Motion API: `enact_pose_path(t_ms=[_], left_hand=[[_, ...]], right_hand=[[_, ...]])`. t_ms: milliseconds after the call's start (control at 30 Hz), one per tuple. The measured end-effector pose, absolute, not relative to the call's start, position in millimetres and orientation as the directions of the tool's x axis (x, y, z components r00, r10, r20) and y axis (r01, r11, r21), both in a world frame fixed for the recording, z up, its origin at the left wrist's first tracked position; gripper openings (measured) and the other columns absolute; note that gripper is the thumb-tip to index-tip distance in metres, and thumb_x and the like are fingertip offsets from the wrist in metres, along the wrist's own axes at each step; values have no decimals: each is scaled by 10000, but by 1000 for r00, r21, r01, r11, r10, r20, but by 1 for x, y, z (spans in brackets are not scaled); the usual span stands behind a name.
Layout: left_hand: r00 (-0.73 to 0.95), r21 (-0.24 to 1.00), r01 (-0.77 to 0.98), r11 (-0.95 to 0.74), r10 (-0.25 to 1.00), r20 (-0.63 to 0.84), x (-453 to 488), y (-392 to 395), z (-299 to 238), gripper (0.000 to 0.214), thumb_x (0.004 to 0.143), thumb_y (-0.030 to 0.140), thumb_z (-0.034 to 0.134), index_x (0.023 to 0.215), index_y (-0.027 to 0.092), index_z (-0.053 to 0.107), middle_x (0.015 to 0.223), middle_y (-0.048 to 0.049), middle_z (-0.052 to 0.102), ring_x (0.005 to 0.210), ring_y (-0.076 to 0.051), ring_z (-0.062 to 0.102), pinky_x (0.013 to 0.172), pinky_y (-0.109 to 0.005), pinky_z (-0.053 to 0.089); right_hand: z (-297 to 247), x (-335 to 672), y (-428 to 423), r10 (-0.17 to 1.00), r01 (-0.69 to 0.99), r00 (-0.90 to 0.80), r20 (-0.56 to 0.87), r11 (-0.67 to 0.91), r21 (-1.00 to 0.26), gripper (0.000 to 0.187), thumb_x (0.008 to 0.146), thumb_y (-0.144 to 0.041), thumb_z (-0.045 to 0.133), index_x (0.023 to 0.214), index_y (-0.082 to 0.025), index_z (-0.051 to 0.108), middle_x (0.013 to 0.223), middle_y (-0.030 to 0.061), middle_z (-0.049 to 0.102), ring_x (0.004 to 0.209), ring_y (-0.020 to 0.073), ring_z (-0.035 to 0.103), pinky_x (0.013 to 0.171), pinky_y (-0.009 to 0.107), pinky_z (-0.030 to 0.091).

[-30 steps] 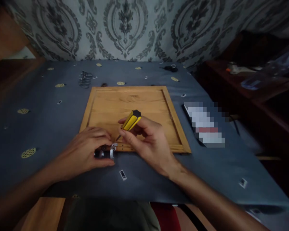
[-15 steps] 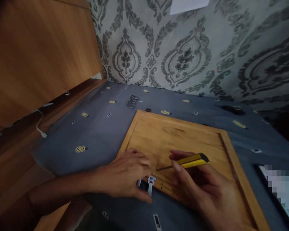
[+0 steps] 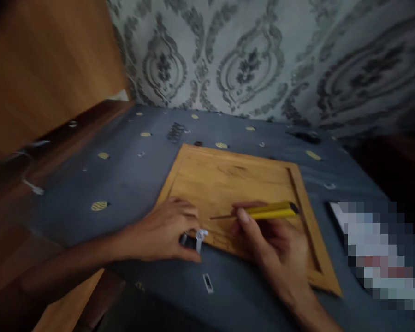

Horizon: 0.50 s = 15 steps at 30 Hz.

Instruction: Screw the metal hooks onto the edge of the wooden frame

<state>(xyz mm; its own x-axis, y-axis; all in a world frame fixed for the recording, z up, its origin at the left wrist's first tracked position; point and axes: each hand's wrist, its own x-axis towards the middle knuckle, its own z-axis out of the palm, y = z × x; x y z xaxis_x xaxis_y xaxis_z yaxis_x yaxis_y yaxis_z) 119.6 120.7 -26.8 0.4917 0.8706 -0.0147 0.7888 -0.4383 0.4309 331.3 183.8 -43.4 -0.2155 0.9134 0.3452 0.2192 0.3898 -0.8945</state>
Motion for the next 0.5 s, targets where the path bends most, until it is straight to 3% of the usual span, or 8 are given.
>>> enact_pose_path(t_ms=[33,167,500], left_hand=[[481,437,787,-435,877,6,119,120,-28,361,794,488,873,878,173,716,954,-44,721,995,-258,669,885,-376,437],[465,450,776,-443,883,66,116,118,-36,351,781,462,888,917,185,720,967,-24,716,963,-252,664,893,-400,444],[491,423,778,-465,870,53,114,119,-37,329,777,404,892,932,172,716,1040,-70,741,970,-294,677,852,-443,496]], right_hand=[[-42,331,181,917,188,-210,339,379,-906,362,856,-566,767,810,-207,757,549,9,657,451,154,595,416,252,490],[-43,333,175,935,149,-186,300,329,-932,475,869,-685,689,873,-212,715,670,4,666,519,154,616,501,299,532],[-40,334,167,892,57,-378,248,290,-955,332,949,-528,690,909,-199,691,673,-17,643,531,113,622,488,231,499]])
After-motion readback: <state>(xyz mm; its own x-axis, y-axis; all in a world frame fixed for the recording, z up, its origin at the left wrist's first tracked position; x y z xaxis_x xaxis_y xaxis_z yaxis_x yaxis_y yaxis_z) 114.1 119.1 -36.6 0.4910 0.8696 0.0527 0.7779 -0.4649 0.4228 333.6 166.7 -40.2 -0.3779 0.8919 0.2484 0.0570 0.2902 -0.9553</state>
